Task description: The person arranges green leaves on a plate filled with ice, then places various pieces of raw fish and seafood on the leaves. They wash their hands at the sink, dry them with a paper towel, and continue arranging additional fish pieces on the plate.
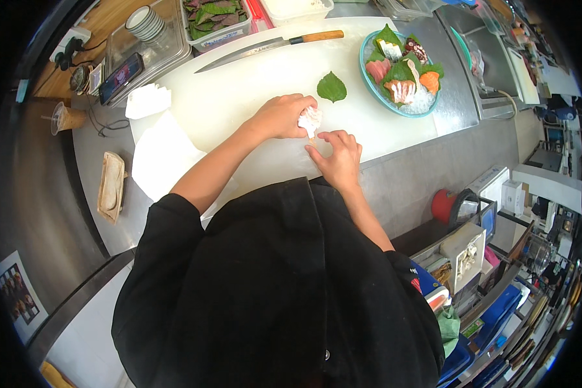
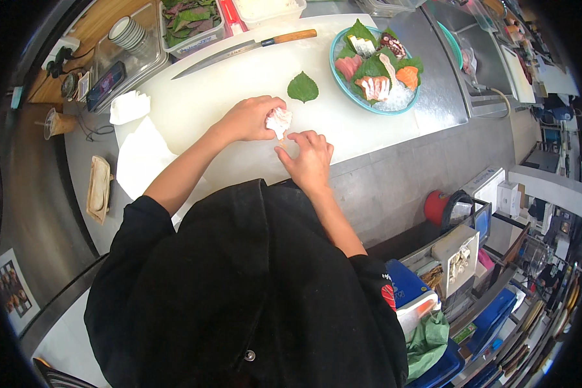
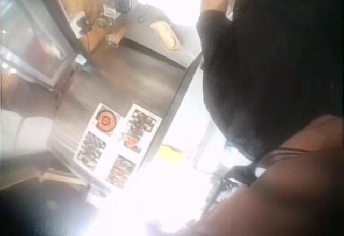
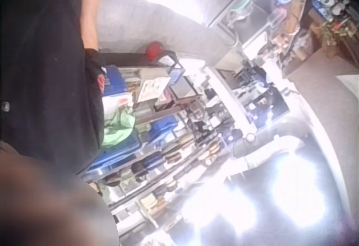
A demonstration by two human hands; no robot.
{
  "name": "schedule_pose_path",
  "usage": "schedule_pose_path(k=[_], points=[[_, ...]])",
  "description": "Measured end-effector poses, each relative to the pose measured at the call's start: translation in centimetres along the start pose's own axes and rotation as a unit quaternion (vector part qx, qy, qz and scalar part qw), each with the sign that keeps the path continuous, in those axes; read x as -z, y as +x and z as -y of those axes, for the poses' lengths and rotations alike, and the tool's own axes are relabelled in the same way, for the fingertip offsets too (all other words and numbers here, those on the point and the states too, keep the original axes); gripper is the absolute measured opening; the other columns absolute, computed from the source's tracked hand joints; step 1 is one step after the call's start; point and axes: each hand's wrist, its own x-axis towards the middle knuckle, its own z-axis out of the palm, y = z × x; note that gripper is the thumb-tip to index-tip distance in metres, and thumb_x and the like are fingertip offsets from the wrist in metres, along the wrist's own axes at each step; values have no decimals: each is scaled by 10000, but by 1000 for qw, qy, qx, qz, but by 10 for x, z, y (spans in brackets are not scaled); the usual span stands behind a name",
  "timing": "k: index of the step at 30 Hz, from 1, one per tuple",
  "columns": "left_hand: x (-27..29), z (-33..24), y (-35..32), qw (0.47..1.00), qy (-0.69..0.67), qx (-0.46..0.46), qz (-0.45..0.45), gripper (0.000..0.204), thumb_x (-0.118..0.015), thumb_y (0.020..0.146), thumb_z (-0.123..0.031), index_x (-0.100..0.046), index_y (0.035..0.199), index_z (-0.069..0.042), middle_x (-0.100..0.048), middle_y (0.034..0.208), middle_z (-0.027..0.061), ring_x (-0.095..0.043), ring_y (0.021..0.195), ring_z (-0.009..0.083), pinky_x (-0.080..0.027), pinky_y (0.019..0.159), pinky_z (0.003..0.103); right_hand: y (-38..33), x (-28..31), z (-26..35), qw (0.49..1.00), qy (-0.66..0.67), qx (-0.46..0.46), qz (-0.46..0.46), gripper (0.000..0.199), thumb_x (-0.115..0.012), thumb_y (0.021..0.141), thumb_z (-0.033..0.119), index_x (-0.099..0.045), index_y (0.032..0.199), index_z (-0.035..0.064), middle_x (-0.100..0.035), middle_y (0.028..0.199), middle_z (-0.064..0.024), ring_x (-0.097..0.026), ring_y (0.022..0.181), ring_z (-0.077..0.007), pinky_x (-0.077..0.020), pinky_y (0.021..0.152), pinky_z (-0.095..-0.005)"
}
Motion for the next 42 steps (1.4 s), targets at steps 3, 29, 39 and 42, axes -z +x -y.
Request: schedule_pose_path(k=[3, 29, 39, 42], points=[[-1, -2, 0, 1000, 3, 2, 1, 597, -835, 681, -241, -634, 1230, -118, -699, 1145, 136, -679, 1057, 335, -547, 894, 438, 4, -9, 5, 1000, -28, -7, -13, 229, -859, 773, 286, -768, 928, 143, -690, 940, -28, -616, 942, -245, -393, 882, -422], [10, 3, -6, 996, -75, 44, -1, 673, -867, 667, -305, -644, 1255, -65, -738, 931, 177, -721, 842, 327, -568, 800, 410, 6, 15, 10, 991, -49, -14, 122, 99, -781, 741, 188, -725, 772, 112, -686, 772, -54, -645, 797, -253, -437, 802, -421], [72, 37, -24, 989, -106, 99, -30, 691, -822, 772, -94, -597, 1418, -188, -707, 1048, 79, -699, 781, 176, -583, 748, 322, 36, 5, 55, 973, 171, 52, 148, 183, -715, 899, 86, -727, 1081, 99, -751, 845, -146, -727, 776, -284, -560, 735, -370], [57, 31, -37, 987, -124, 97, -16, 615, -819, 775, -89, -638, 1358, -162, -712, 1011, 73, -698, 776, 170, -580, 747, 322, 41, 13, 47, 969, 125, -101, 187, 218, -692, 904, 58, -713, 1118, 90, -756, 835, -122, -735, 793, -272, -564, 742, -370]])
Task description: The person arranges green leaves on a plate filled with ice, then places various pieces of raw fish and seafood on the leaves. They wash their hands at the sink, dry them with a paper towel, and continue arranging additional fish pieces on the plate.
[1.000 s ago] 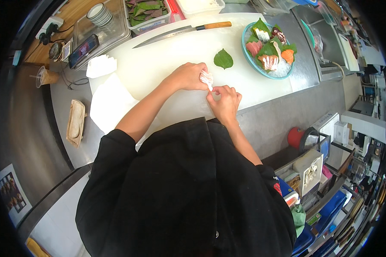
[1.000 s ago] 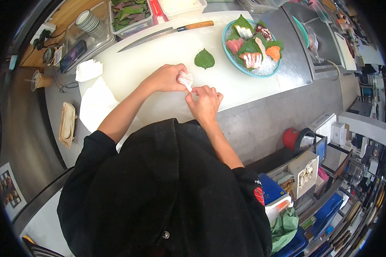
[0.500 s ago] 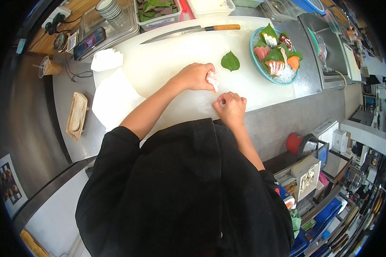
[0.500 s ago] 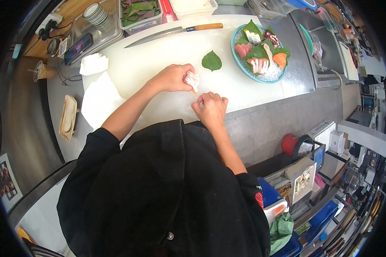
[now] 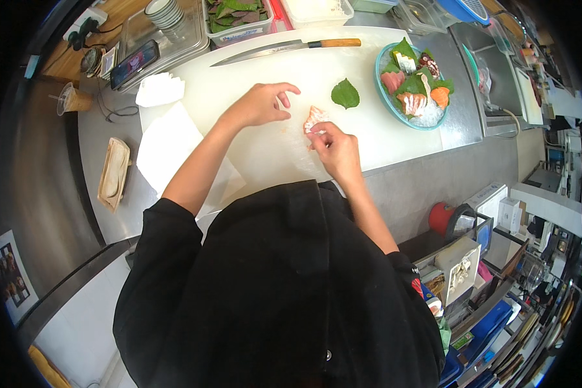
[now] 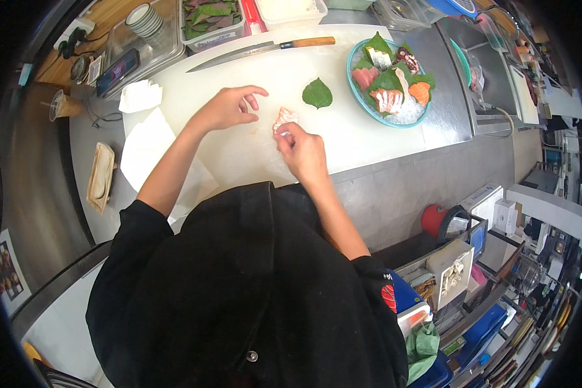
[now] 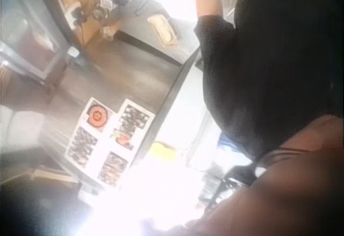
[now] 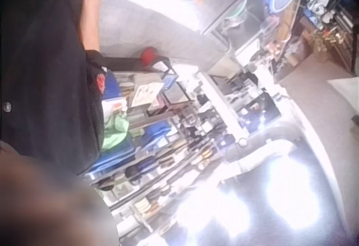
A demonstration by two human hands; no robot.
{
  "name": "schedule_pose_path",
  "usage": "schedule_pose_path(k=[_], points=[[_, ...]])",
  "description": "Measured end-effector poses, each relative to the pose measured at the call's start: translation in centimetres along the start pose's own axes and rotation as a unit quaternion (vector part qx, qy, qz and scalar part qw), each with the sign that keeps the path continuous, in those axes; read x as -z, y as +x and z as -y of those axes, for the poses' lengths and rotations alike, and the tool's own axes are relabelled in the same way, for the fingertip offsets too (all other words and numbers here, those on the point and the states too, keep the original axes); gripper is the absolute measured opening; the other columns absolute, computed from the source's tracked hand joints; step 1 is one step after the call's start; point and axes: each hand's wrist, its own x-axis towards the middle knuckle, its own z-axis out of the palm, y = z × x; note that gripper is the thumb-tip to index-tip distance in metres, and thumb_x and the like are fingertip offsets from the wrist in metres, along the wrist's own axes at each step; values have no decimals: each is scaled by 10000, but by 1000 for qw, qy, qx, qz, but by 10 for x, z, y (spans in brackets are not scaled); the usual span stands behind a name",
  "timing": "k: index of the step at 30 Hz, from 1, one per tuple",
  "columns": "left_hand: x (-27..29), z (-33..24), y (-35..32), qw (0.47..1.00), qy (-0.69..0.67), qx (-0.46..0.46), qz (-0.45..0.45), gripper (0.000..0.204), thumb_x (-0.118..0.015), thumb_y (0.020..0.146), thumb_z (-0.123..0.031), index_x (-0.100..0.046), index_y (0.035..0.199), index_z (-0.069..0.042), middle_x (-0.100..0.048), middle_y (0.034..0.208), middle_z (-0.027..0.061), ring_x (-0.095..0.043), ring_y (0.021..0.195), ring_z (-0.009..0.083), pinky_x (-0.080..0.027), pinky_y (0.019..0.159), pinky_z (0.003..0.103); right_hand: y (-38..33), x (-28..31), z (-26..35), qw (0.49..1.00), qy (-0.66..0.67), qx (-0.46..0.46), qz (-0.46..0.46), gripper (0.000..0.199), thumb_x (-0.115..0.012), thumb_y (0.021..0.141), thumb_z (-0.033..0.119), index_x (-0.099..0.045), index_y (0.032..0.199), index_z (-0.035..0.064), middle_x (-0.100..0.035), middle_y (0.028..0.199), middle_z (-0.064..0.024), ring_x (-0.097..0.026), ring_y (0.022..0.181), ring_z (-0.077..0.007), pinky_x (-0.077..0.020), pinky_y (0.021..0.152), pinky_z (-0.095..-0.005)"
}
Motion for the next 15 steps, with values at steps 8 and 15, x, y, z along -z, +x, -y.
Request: schedule_pose_path(k=[8, 15], points=[[-50, -12, -14, 986, 65, -95, -119, 554, -846, 734, -153, -666, 1254, -87, -691, 1073, 121, -699, 960, 295, -574, 855, 401, 15, 19, -19, 960, -112, 237, -99, 615, -792, 732, 40, -604, 1314, 108, -640, 1306, -136, -616, 1156, -326, -512, 981, -418], [-65, -24, 13, 985, 126, -108, -36, 618, -836, 659, -163, -644, 1226, -13, -682, 1077, 156, -671, 1003, 366, -550, 898, 447, 35, 8, -32, 977, -80, 195, -20, 823, -848, 686, 95, -477, 1421, 90, -588, 1316, -193, -553, 1223, -407, -469, 1043, -482]])
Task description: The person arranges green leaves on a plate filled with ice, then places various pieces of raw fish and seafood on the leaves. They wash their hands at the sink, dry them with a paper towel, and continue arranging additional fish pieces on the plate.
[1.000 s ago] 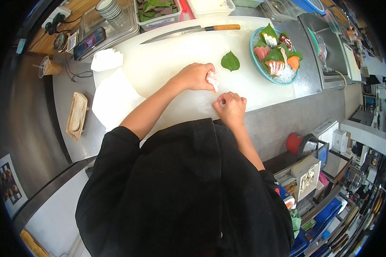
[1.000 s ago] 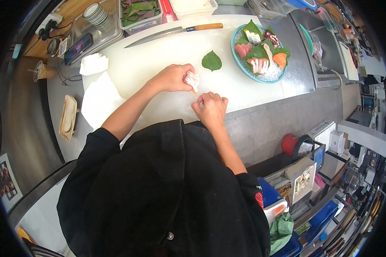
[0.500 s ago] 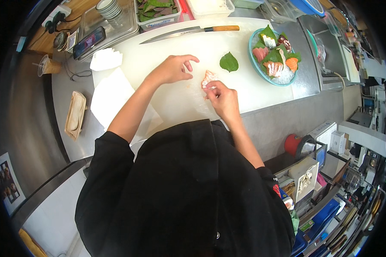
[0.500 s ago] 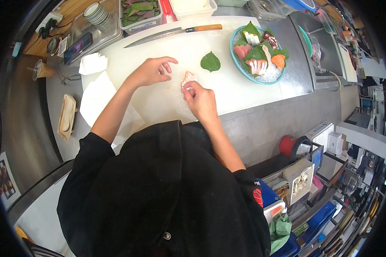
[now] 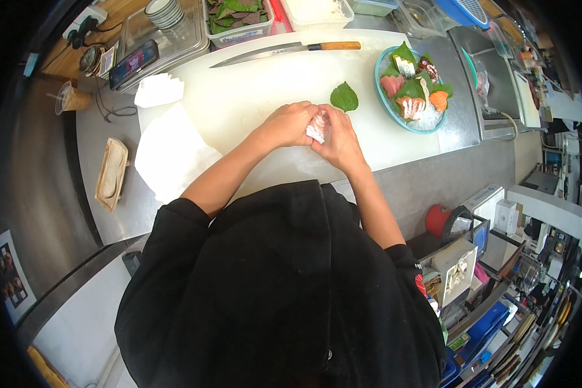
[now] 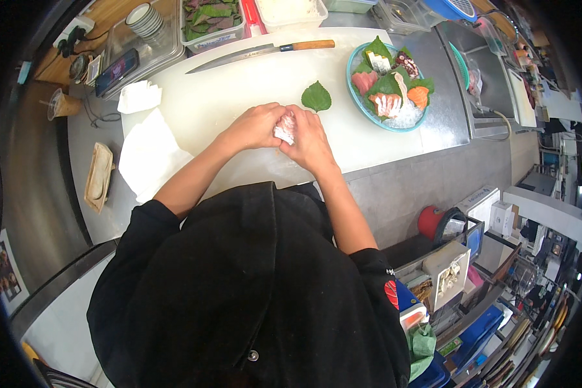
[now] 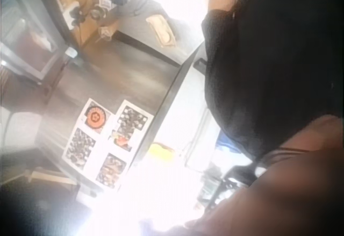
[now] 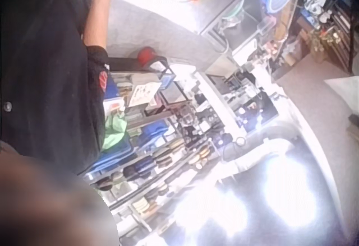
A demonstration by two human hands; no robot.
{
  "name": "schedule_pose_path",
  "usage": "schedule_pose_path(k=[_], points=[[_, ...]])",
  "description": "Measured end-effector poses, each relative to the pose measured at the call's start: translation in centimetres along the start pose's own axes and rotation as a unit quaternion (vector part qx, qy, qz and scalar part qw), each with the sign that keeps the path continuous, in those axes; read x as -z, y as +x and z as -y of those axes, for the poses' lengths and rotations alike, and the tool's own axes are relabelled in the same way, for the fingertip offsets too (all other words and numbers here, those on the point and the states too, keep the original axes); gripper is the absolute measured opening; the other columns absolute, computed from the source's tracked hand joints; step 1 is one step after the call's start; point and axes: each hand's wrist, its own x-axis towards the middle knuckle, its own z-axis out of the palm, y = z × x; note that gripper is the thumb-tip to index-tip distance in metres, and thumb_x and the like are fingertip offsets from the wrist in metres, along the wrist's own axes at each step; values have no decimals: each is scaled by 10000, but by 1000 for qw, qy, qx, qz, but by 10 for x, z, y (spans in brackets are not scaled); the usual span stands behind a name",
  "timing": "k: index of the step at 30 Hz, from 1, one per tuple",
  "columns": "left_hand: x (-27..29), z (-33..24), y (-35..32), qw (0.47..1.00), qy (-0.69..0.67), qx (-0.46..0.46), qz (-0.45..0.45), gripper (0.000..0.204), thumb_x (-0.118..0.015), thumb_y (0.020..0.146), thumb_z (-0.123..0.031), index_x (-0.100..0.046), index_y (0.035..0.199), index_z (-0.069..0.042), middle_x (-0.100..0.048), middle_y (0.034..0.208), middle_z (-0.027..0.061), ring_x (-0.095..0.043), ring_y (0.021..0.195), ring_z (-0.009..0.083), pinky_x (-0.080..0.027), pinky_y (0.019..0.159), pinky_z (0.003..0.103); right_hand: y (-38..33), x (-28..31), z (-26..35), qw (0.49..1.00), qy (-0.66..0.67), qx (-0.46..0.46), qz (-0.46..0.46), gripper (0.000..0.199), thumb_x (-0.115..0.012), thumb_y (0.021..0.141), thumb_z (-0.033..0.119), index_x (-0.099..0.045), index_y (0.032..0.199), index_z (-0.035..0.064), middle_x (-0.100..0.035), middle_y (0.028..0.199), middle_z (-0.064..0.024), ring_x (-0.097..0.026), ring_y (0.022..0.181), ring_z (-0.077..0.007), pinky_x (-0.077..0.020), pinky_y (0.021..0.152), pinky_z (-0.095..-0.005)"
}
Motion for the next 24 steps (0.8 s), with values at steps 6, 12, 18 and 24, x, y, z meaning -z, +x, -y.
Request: schedule_pose_path(k=[6, 12, 18, 24], points=[[10, 3, -5, 993, -119, -17, -9, 644, -802, 707, -96, -636, 1327, -49, -689, 1095, 140, -689, 914, 286, -567, 854, 395, -23, -3, 9, 995, 32, -60, -78, 767, -870, 718, 116, -498, 1388, 68, -612, 1245, -186, -588, 1158, -389, -496, 1004, -477], [-1, 18, -16, 993, -113, 18, -39, 511, -797, 790, -103, -701, 1292, -106, -699, 1065, 112, -696, 877, 240, -570, 825, 375, -40, -3, 0, 988, 33, -112, -102, 499, -835, 786, 72, -646, 1248, 59, -659, 1169, -152, -671, 953, -307, -570, 824, -404], [-20, 10, -16, 991, -97, -6, -90, 359, -836, 781, -152, -785, 1133, -105, -703, 956, 129, -696, 858, 310, -562, 802, 409, -34, -9, -12, 984, 44, -106, -134, 236, -768, 842, -13, -745, 1070, 42, -701, 1071, -122, -683, 747, -198, -573, 695, -326], [-13, 4, -27, 992, -76, -17, -95, 672, -879, 763, -234, -632, 1368, -77, -706, 1129, 118, -702, 999, 304, -563, 925, 410, -39, -11, -1, 992, 18, -21, -126, 147, -817, 790, 42, -731, 906, 68, -677, 1013, -108, -668, 956, -306, -548, 822, -400]])
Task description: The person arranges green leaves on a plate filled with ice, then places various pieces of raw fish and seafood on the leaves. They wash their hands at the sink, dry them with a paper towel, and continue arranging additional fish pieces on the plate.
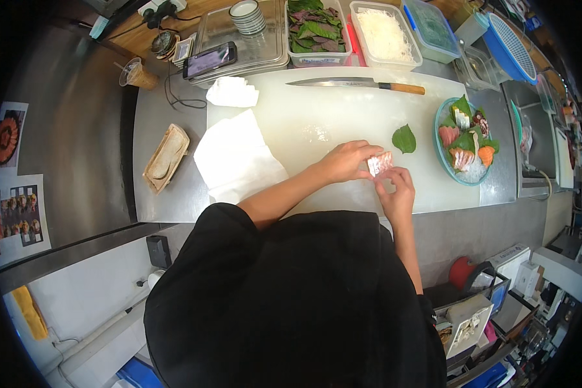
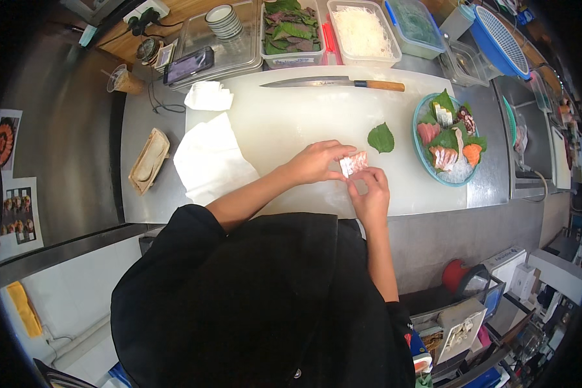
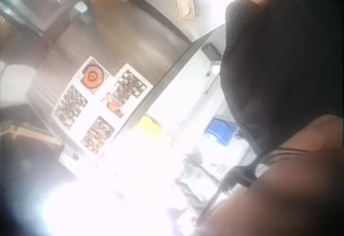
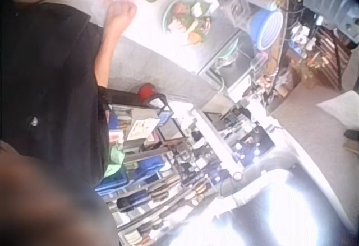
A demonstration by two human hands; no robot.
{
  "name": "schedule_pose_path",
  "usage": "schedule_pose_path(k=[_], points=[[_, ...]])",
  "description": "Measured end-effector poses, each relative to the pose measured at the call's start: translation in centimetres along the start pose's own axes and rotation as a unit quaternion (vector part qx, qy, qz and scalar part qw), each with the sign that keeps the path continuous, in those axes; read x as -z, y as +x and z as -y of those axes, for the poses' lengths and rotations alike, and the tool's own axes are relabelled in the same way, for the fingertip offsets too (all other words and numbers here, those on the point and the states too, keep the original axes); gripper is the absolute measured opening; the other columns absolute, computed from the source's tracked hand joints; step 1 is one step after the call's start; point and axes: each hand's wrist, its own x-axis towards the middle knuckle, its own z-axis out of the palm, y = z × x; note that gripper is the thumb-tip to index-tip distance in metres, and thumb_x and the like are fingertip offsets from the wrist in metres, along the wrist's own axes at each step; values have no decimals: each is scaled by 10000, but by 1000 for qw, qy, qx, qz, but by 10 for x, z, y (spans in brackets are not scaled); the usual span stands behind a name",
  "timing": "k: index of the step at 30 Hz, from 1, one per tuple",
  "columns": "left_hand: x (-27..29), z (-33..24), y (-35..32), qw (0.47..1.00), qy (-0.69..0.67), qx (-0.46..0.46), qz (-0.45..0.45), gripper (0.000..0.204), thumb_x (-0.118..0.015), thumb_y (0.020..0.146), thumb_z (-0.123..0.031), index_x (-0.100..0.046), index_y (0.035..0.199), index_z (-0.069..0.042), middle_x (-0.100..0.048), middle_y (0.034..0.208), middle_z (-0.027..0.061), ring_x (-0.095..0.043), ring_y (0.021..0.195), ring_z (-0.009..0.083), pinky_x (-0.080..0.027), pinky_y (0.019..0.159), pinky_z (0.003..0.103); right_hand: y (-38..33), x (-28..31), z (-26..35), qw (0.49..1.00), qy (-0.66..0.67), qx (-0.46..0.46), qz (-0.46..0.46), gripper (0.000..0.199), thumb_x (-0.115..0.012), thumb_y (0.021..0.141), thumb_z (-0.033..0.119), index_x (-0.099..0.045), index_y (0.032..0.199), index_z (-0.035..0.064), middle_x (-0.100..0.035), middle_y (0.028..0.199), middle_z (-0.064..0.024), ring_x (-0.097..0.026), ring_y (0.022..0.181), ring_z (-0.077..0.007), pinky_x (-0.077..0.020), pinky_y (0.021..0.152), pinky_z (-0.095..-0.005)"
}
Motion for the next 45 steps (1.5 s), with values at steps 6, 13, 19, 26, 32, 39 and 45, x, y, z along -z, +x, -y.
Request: schedule_pose_path(k=[6, 13, 19, 26, 32, 39, 45], points=[[-5, 3, -2, 997, -72, 34, -23, 547, -857, 778, -182, -657, 1276, -77, -734, 1043, 149, -720, 965, 330, -572, 877, 420, -1, -8, -1, 998, -59, 6, 23, 148, -834, 784, 87, -734, 892, 75, -713, 923, -58, -655, 880, -305, -529, 795, -412], [-6, 6, -1, 994, -61, 79, -34, 445, -827, 829, -203, -691, 1228, -61, -739, 1044, 134, -729, 955, 294, -581, 862, 391, -5, -13, -1, 998, -59, 4, 10, 129, -825, 792, 74, -722, 870, 67, -729, 878, -56, -641, 803, -306, -520, 771, -411], [-28, 12, 7, 984, 139, -2, -113, 370, -794, 847, -380, -757, 1137, -152, -676, 922, 40, -654, 947, 229, -469, 851, 422, -5, -13, -1, 996, -65, 45, -45, 401, -855, 770, 146, -652, 1108, 71, -671, 1160, -132, -603, 1037, -351, -476, 913, -463], [-44, 20, 19, 981, 103, -31, -161, 320, -828, 773, -421, -770, 1037, -250, -592, 866, -29, -576, 852, 199, -349, 782, 404, -3, -19, 0, 993, -97, -40, -56, 762, -912, 717, 230, -521, 1347, 58, -600, 1281, -125, -534, 1184, -359, -410, 1001, -499], [-44, 9, 31, 978, 123, -31, -166, 257, -837, 781, -383, -783, 982, -232, -626, 860, -54, -572, 811, 164, -339, 787, 379, -3, -25, 1, 993, -82, -55, -71, 749, -925, 703, 218, -524, 1319, 72, -598, 1263, -108, -522, 1193, -343, -393, 991, -490], [-38, 12, 41, 989, 109, 4, -98, 227, -839, 783, -407, -782, 891, -216, -640, 887, -47, -581, 847, 174, -337, 800, 391, -4, -22, 0, 993, -84, -44, -69, 715, -926, 729, 205, -522, 1294, 38, -600, 1268, -127, -532, 1173, -338, -410, 1014, -475], [-20, 14, 34, 996, 66, -20, -49, 265, -818, 808, -391, -789, 980, -191, -665, 967, -28, -609, 910, 190, -350, 821, 389, -4, -23, -4, 993, -82, -29, -79, 740, -939, 694, 197, -518, 1289, 65, -592, 1271, -120, -522, 1186, -337, -397, 995, -474]])
